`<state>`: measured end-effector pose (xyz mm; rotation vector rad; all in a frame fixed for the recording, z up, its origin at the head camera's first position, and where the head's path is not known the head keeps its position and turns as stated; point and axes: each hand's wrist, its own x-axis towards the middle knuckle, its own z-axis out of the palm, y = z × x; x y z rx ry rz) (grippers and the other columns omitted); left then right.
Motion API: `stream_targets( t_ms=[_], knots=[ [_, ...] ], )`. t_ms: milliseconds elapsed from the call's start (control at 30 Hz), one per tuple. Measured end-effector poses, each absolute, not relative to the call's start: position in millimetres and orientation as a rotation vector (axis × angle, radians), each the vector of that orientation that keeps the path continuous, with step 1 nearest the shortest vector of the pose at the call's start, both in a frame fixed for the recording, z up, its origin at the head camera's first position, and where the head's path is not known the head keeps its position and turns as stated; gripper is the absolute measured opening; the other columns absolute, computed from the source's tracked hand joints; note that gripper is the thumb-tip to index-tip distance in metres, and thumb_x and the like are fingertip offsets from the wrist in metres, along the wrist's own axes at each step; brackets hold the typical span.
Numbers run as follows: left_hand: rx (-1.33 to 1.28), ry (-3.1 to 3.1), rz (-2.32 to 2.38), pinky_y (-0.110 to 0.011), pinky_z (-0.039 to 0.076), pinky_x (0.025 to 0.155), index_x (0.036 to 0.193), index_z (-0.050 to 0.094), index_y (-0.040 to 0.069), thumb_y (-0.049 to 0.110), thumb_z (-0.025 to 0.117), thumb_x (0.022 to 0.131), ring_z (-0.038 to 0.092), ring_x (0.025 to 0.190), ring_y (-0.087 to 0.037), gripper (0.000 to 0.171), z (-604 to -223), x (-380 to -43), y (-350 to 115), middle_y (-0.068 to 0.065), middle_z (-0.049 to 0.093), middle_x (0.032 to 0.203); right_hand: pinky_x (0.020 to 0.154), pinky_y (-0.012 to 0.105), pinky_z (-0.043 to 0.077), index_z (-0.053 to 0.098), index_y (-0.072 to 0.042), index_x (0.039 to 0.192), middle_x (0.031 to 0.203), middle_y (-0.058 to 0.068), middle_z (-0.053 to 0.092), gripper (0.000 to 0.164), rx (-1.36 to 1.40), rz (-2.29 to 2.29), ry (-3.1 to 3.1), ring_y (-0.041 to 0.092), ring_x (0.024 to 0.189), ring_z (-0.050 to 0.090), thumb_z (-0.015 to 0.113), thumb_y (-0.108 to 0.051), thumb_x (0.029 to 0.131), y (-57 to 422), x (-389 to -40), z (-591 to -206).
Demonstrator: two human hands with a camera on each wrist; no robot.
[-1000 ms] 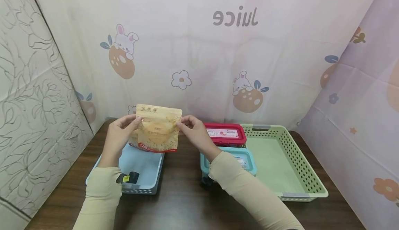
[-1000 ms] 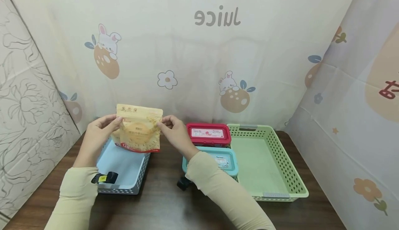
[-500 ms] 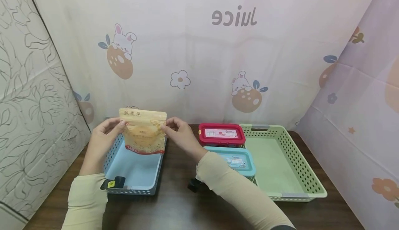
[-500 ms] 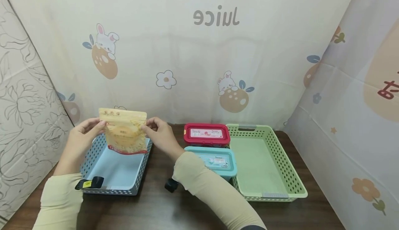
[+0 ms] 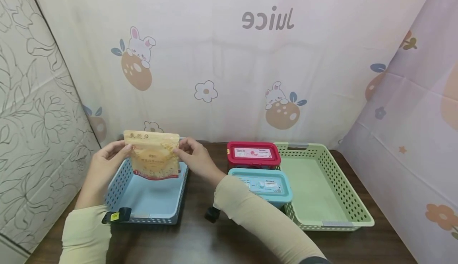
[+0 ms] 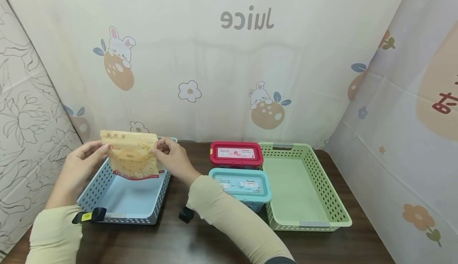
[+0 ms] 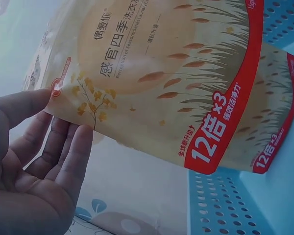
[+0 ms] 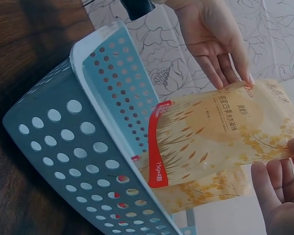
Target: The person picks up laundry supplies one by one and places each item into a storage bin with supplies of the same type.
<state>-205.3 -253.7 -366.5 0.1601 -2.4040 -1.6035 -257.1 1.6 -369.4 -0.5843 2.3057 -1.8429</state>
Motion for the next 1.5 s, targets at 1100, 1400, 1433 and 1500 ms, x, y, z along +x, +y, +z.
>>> stream_targets(
  t_ms=[1100,1400,1433,1500],
  knots=[
    [0.270,-2.612,-1.702,-0.073,0.026,0.106,0.154,0.032,-0.002,0.051,0.054,0.100,0.033,0.138,-0.050,0.078,-392,-214,-273,-0.031,0.038,0.149,0.078,0.033,0.057,0.062,-0.017,0.102,0.095,-0.003,0.060,0.009,-0.469,-1.799,2.286,0.011,0.085,0.059,0.066,-0.024,0.099,-19,-259,-412],
    [0.293,-2.616,-1.745,-0.068,0.028,0.109,0.154,0.029,-0.005,0.047,0.056,0.101,0.031,0.140,-0.050,0.079,-392,-213,-274,-0.032,0.034,0.152,0.078,0.036,0.058,0.062,-0.016,0.101,0.092,-0.004,0.061,0.009,-0.484,-1.800,2.281,0.010,0.082,0.061,0.066,-0.023,0.099,-21,-258,-416],
    [0.298,-2.614,-1.761,-0.067,0.028,0.110,0.154,0.028,-0.006,0.047,0.056,0.101,0.031,0.140,-0.050,0.079,-392,-213,-274,-0.032,0.033,0.152,0.079,0.036,0.058,0.062,-0.015,0.101,0.092,-0.003,0.061,0.009,-0.486,-1.804,2.277,0.011,0.083,0.061,0.066,-0.022,0.099,-22,-258,-416],
    [0.312,-2.614,-1.792,-0.065,0.028,0.111,0.154,0.027,-0.006,0.045,0.056,0.102,0.030,0.141,-0.049,0.079,-391,-214,-274,-0.032,0.032,0.153,0.080,0.037,0.059,0.062,-0.015,0.101,0.092,-0.003,0.061,0.008,-0.476,-1.805,2.274,0.012,0.083,0.062,0.066,-0.022,0.099,-22,-257,-417]
  ],
)
